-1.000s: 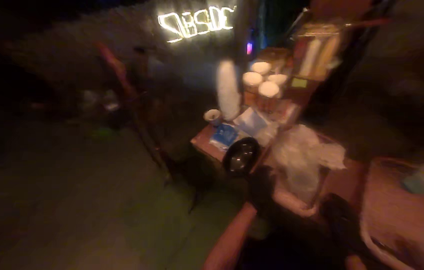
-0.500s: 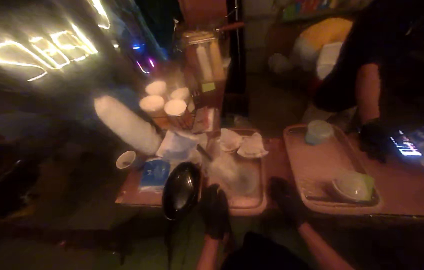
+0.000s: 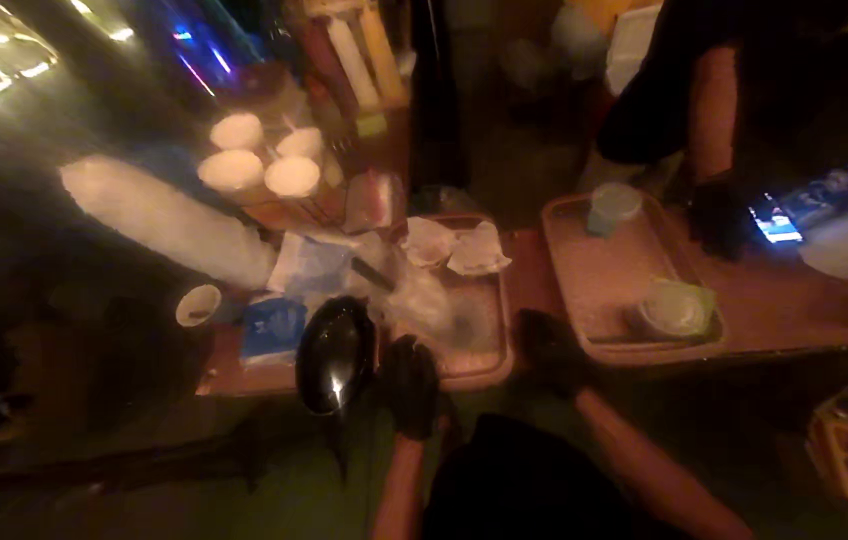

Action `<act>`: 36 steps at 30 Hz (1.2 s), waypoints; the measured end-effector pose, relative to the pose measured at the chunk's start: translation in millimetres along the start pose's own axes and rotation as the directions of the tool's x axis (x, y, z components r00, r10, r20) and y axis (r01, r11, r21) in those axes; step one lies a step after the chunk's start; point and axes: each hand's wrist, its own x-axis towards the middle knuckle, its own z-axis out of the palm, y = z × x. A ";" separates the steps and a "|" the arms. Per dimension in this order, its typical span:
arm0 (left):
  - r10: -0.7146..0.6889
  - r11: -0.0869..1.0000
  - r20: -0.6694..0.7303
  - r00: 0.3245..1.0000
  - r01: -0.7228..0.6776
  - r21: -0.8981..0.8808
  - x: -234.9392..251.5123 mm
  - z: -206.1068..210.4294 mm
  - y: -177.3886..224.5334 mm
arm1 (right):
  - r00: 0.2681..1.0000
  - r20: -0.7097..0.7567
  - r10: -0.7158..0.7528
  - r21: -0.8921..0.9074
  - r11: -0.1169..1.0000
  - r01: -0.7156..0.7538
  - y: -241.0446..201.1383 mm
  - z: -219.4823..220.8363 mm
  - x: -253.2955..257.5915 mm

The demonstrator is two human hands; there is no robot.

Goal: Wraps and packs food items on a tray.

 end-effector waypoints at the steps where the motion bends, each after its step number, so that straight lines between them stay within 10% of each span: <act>1: -0.004 1.000 0.005 1.000 0.004 0.001 1.3 -0.9 0.8 | 1.000 0.000 0.009 0.013 1.000 -0.009 -0.1 0.9 0.6; 9: 0.011 1.000 -0.018 1.000 -0.011 -0.010 -2.5 4.4 -6.5 | 0.999 0.002 0.036 0.062 0.997 -0.037 -10.5 -1.1 -2.4; 17: -0.005 0.995 0.050 0.999 0.010 -0.100 -1.0 1.8 -9.3 | 0.931 0.268 -0.247 -0.200 0.931 0.305 -68.2 -3.2 1.0; 22: -0.041 0.956 0.395 0.918 0.151 -0.252 7.2 -20.6 13.5 | 0.898 0.380 -0.220 -0.394 0.840 0.373 -81.4 16.6 11.8; 31: -0.252 0.799 0.198 0.947 0.320 -0.509 42.2 -29.4 -4.6 | 0.912 0.328 -0.247 -0.433 0.818 0.378 -70.6 32.7 18.2; 36: -0.105 0.756 0.367 0.924 0.314 -0.575 81.8 -37.9 -24.5 | 0.934 0.254 -0.250 -0.318 0.891 0.325 -82.1 27.6 15.4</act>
